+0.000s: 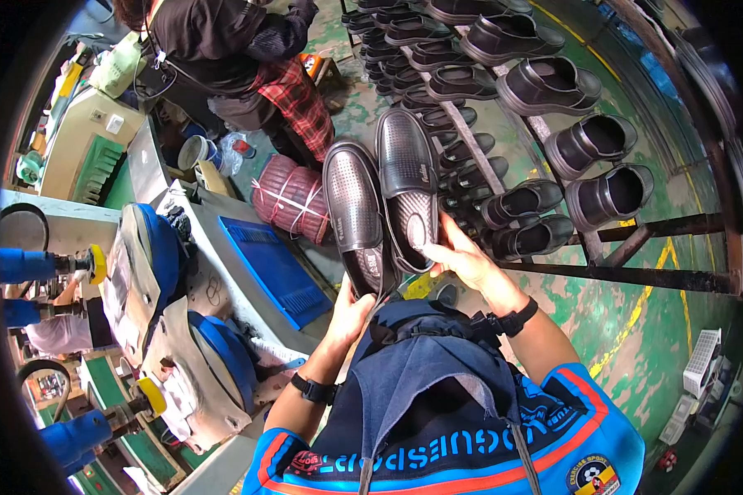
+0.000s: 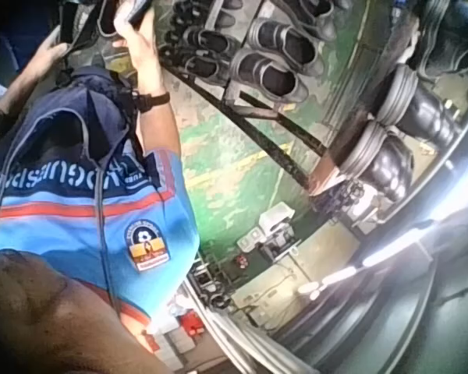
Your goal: Inspecting finished shoes on a rack and then walking across a factory floor to a collection station.
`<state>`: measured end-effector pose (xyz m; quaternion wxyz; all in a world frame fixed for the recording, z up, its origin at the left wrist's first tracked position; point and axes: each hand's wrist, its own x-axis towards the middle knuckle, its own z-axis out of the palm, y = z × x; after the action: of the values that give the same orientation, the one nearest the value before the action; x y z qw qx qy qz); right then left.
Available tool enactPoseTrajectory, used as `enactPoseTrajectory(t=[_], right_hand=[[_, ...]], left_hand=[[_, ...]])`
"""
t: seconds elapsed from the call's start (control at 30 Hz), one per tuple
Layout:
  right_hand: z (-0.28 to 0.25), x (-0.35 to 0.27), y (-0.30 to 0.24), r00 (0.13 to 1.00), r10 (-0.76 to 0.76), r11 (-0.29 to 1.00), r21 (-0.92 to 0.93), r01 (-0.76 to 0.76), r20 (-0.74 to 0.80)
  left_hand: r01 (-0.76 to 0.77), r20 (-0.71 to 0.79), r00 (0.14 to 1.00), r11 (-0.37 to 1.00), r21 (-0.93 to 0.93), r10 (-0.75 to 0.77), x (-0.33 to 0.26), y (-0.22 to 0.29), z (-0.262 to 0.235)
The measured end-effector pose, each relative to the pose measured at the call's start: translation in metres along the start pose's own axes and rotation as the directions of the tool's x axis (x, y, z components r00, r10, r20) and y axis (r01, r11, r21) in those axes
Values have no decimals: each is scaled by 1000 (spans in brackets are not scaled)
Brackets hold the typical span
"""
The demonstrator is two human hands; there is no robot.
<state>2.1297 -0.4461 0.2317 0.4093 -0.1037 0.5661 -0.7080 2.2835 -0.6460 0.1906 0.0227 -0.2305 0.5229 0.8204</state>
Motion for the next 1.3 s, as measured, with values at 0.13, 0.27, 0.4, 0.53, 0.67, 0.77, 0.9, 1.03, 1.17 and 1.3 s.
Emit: enactPoseTrajectory(t=[0.13,0.27,0.4,0.53,0.67,0.77,0.9,1.03,1.17,1.3], right_hand=[[-1,3,1,999,10,996,91,-6,-40],[-15,8,21,994,91,951,301,-67,-65],[-24,12,31,997,73,859,509,-48,-30],[-29,17,34,999,33,829,560,-15,-23],[-34,27,39,994,66,813,582,-4,-85],[-44,42,44,971,149,756,654,11,-188],[-95,73,60,891,215,721,681,130,-399],[-141,103,46,744,218,773,577,263,-632],[-208,127,45,588,226,816,481,321,-776],[-211,142,52,373,343,894,421,151,-862]], left_hand=[[74,-18,997,996,-53,-75,3,7,6],[62,-35,997,998,-21,-63,8,13,11],[41,6,999,997,-60,-40,19,14,9],[21,18,1000,998,-64,-20,32,18,13],[35,-6,999,999,25,-34,43,23,17],[89,-51,995,996,13,-88,46,28,16],[133,-79,988,991,-1,-133,47,20,6],[158,-93,983,987,10,-156,44,13,-11],[163,-110,981,986,33,-159,42,12,-16],[155,-74,986,987,37,-152,43,18,-14]])
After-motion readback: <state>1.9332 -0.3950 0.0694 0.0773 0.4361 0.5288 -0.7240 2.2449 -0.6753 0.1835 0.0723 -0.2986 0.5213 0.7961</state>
